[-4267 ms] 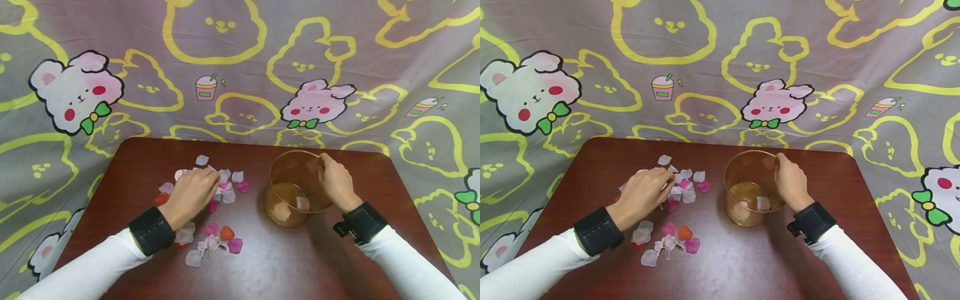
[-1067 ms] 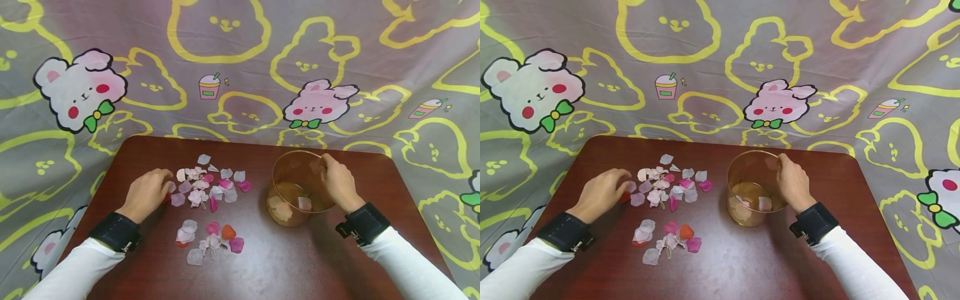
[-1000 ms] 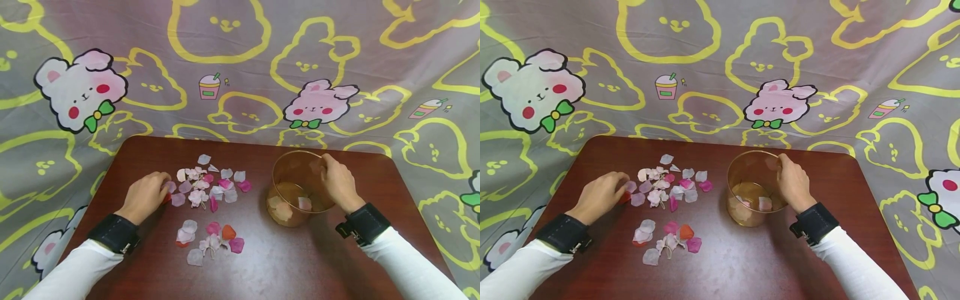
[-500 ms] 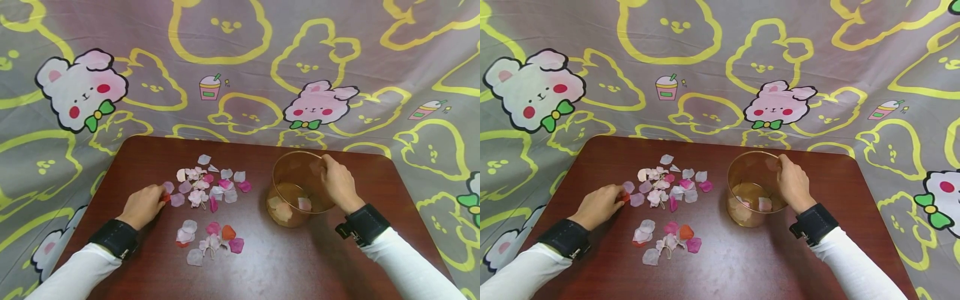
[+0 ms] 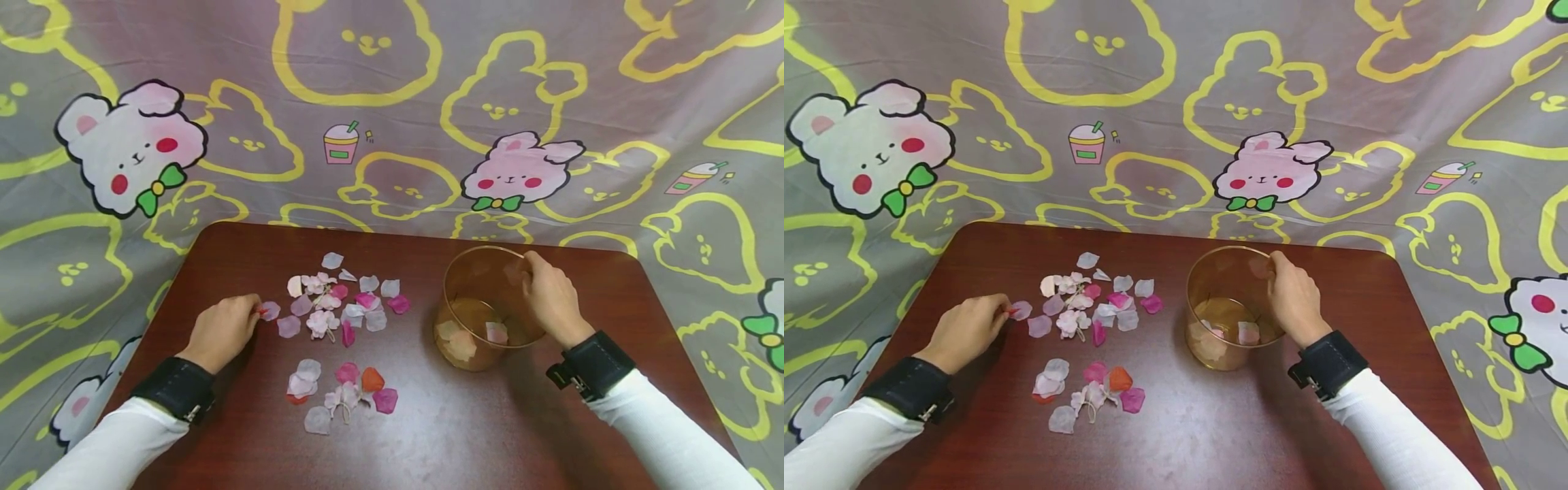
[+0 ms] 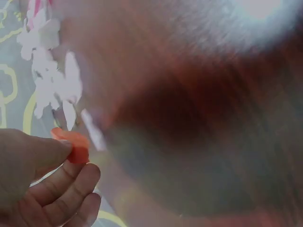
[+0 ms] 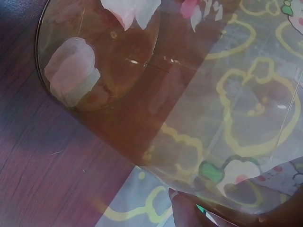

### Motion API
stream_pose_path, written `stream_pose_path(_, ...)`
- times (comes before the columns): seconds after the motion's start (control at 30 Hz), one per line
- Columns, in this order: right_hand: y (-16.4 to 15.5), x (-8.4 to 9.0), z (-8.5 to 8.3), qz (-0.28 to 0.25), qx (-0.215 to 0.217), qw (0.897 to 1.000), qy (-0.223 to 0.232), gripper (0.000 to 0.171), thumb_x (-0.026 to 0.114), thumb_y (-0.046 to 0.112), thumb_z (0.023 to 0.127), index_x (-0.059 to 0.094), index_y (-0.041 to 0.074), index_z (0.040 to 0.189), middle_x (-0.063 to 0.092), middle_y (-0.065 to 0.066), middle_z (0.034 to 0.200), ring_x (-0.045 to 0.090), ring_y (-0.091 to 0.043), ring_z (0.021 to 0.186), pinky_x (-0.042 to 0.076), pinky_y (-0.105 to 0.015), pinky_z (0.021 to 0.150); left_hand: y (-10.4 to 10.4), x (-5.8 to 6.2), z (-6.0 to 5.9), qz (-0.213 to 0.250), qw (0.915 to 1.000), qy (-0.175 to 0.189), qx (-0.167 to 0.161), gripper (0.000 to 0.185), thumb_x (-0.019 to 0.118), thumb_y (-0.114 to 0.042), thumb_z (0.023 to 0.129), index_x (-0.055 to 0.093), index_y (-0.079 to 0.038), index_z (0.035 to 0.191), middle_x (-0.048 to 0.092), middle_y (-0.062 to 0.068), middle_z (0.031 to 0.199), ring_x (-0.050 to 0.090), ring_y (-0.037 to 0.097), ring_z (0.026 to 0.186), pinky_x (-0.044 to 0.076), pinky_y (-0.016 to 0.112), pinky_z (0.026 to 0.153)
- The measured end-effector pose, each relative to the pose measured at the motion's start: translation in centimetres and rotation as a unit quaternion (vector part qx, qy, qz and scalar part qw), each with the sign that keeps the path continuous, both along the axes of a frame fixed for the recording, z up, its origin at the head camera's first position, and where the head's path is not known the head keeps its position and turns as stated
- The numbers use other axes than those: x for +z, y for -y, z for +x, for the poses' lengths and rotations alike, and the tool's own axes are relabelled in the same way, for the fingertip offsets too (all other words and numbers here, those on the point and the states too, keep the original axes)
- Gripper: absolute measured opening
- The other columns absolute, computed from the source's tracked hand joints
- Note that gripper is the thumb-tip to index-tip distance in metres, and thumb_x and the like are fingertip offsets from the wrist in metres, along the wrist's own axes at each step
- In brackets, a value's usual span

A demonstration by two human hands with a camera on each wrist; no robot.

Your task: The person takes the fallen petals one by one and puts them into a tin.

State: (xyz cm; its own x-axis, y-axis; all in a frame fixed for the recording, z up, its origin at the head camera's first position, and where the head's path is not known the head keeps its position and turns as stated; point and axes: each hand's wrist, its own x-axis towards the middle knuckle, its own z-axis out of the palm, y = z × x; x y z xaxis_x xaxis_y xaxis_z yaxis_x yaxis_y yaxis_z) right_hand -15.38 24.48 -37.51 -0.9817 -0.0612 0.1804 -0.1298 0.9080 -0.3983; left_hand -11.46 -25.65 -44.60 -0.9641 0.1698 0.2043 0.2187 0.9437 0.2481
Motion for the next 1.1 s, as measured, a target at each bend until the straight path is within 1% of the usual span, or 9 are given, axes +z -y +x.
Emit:
stream_pose_path(0.1,0.0,0.0,0.0,-0.001,0.002,1.000,-0.001,0.011,0.051,0.002,0.098,0.059,0.003,0.105,0.057,-0.013,0.074,0.049,-0.026,0.059,0.032,-0.033,0.048,0.1,0.9,-0.3,0.008,0.9999,-0.007,0.004,0.004,0.070,-0.002,0.087,0.068,-0.001,0.090,0.071,0.020,0.081,0.067,0.038,0.068,0.050,0.055,0.056)
stream_pose_path(0.2,0.0,0.0,0.0,-0.001,0.003,1.000,-0.002,0.011,0.050,0.002,0.098,0.059,0.003,0.104,0.057,-0.013,0.074,0.049,-0.026,0.058,0.032,-0.033,0.048,-0.2,1.9,-0.5,0.014,0.9998,-0.006,0.011,0.006,0.069,-0.004,0.089,0.068,-0.001,0.093,0.072,0.019,0.084,0.066,0.035,0.068,0.051,0.054,0.057)
stream_pose_path(0.33,0.0,0.0,0.0,0.000,0.003,1.000,-0.003,0.012,0.050,0.002,0.098,0.059,0.003,0.105,0.058,-0.014,0.073,0.050,-0.026,0.058,0.031,-0.033,0.047,-1.0,3.1,-0.6,0.017,0.9998,-0.006,0.012,0.008,0.069,-0.005,0.090,0.069,-0.001,0.096,0.072,0.019,0.087,0.065,0.032,0.068,0.051,0.053,0.057)
stream_pose_path(0.47,0.0,0.0,0.0,-0.001,0.003,1.000,-0.003,0.012,0.049,0.002,0.098,0.059,0.003,0.105,0.058,-0.014,0.073,0.050,-0.026,0.058,0.032,-0.033,0.047,-2.1,3.9,-0.8,0.016,0.9998,-0.009,0.006,0.008,0.069,-0.006,0.090,0.069,-0.001,0.096,0.072,0.017,0.087,0.065,0.029,0.069,0.051,0.050,0.058)
stream_pose_path(0.67,0.1,0.0,0.0,-0.002,0.002,1.000,0.004,0.011,0.050,0.002,0.098,0.059,0.003,0.105,0.055,-0.013,0.071,0.048,-0.025,0.056,0.031,-0.032,0.047,-4.1,4.9,-1.2,0.021,0.9995,-0.022,-0.010,0.008,0.068,-0.008,0.092,0.070,-0.002,0.098,0.072,0.014,0.088,0.065,0.026,0.072,0.052,0.048,0.062)
stream_pose_path(0.8,0.2,-0.2,0.1,-0.002,0.002,1.000,0.004,0.012,0.050,0.003,0.098,0.059,0.003,0.107,0.056,-0.013,0.072,0.048,-0.025,0.056,0.031,-0.032,0.047,-5.7,5.9,-1.7,0.023,0.9989,-0.034,-0.022,0.009,0.069,-0.008,0.092,0.070,-0.003,0.099,0.073,0.014,0.090,0.065,0.026,0.073,0.053,0.047,0.064)
stream_pose_path(0.97,0.1,-0.2,0.0,0.000,-0.001,1.000,-0.001,0.012,0.051,0.003,0.098,0.060,0.003,0.107,0.057,-0.013,0.073,0.049,-0.026,0.057,0.032,-0.033,0.047,-8.1,7.2,-2.0,0.019,0.9973,-0.047,-0.054,0.010,0.071,-0.009,0.091,0.070,-0.003,0.100,0.073,0.012,0.090,0.063,0.023,0.071,0.054,0.045,0.065)
stream_pose_path(1.1,0.0,-0.2,0.0,0.001,-0.004,1.000,-0.001,0.012,0.051,0.003,0.098,0.060,0.003,0.107,0.058,-0.014,0.074,0.051,-0.027,0.058,0.032,-0.033,0.048,-10.2,8.0,-2.0,0.026,0.9942,-0.060,-0.085,0.011,0.072,-0.011,0.092,0.071,-0.004,0.100,0.074,0.011,0.091,0.067,0.024,0.075,0.056,0.044,0.067)
